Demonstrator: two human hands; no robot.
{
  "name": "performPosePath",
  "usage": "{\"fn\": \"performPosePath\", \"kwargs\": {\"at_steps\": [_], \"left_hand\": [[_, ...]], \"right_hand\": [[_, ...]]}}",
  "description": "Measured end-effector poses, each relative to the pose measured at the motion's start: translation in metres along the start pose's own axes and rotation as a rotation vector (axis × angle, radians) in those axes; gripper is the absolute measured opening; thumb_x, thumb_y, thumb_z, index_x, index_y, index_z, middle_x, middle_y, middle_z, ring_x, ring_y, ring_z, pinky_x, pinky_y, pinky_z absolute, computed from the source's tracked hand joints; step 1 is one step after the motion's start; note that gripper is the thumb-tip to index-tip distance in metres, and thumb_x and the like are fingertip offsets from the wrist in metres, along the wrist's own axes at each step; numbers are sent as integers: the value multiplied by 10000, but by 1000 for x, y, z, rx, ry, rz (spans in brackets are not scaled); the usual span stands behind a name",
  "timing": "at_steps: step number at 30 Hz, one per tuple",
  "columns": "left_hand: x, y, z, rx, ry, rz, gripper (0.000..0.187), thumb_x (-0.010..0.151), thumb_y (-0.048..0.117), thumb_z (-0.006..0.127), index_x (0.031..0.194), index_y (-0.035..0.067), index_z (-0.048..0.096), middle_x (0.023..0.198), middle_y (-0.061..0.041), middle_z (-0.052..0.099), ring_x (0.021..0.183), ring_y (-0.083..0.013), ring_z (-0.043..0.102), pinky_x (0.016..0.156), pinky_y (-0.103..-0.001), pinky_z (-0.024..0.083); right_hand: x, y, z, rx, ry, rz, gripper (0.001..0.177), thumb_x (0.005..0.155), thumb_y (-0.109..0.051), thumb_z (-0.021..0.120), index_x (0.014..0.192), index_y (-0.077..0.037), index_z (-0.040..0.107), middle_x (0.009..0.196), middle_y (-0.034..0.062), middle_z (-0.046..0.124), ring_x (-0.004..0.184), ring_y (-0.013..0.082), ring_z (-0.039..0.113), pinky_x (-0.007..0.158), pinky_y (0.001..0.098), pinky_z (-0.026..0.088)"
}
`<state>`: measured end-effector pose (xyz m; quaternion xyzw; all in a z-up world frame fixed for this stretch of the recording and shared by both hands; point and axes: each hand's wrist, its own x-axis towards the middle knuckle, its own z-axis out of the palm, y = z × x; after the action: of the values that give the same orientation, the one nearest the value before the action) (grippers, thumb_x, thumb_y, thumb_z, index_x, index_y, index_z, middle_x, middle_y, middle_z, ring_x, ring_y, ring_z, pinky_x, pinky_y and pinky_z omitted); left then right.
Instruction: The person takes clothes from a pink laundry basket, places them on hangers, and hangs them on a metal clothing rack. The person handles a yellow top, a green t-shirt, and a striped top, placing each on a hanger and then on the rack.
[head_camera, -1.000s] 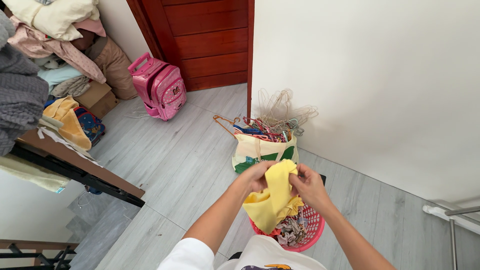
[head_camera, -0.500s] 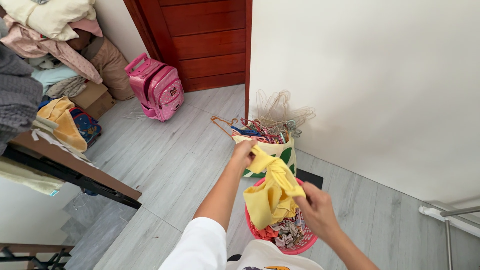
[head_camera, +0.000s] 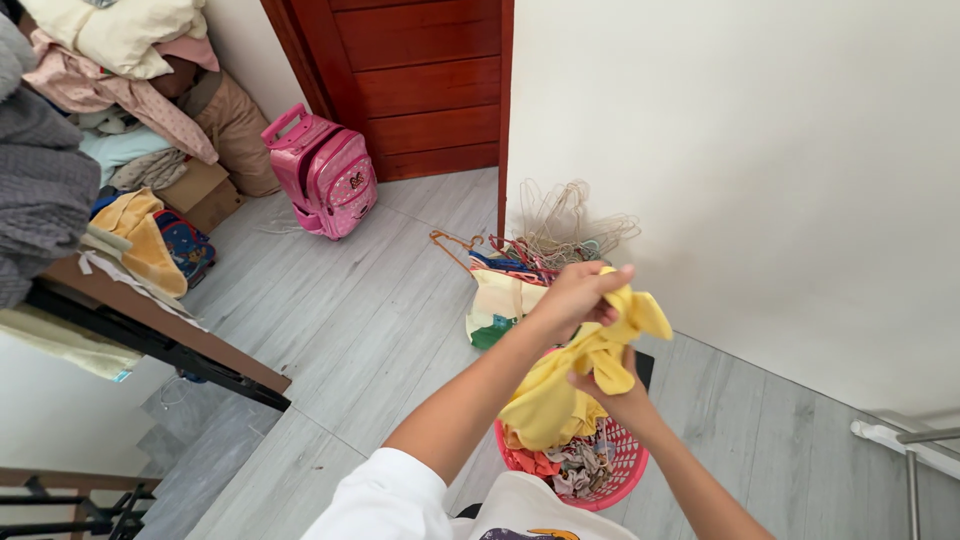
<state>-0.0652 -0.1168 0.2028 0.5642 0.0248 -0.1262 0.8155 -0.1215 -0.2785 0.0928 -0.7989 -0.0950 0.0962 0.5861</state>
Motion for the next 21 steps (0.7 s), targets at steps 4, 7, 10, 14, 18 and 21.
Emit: {"fn": "performPosePath", "kwargs": {"at_steps": [4,7,10,14,18,21], "left_hand": [[-8,17,8,-6,-9,81,400,961,415,724,934,34,604,771,-39,642,593,-102,617,551,-260,516],[-2,4,-22,-80,36,186,340,927,409,696,1026,88,641,930,-28,700,782,-101,687,723,-278,549],[12,-29,-67,-136,321,207,344,957,421,668,1128,313,390,1038,-54,748,956,-159,703,891,-316,547],[9,-101,-122,262,310,53,374,985,355,578,1039,29,753,1179,-150,716,1219,-354,592,1012,-434,468],[11,-123,-148,815,306,-229,414,1060,417,500,1352,256,746,1484,-91,539,1525,-392,66,1197,-515,20],[11,-102,-162,802,256,-416,452,1016,496,543,1405,292,650,1446,-47,632,1469,-381,275,1155,-551,214]], "right_hand": [[34,11,13,17,-88,147,402,960,-344,651,1272,-98,587,1099,29,659,950,132,617,814,338,531],[62,1,10,198,-85,203,374,971,-345,602,1262,-112,572,1102,8,658,966,132,643,809,348,544],[88,-28,7,466,-120,225,317,999,-331,573,1235,-118,574,1099,10,665,982,139,648,841,352,533],[115,-84,7,651,-206,147,260,1055,-321,557,1178,-92,568,1112,20,660,1030,135,627,929,346,497],[125,-151,29,800,-296,81,228,1030,-294,545,1182,-126,571,1120,-15,653,1073,115,614,983,332,491],[134,-204,47,889,-321,57,232,1033,-298,559,1197,-134,574,1096,-11,640,1038,130,611,954,354,500]]}}
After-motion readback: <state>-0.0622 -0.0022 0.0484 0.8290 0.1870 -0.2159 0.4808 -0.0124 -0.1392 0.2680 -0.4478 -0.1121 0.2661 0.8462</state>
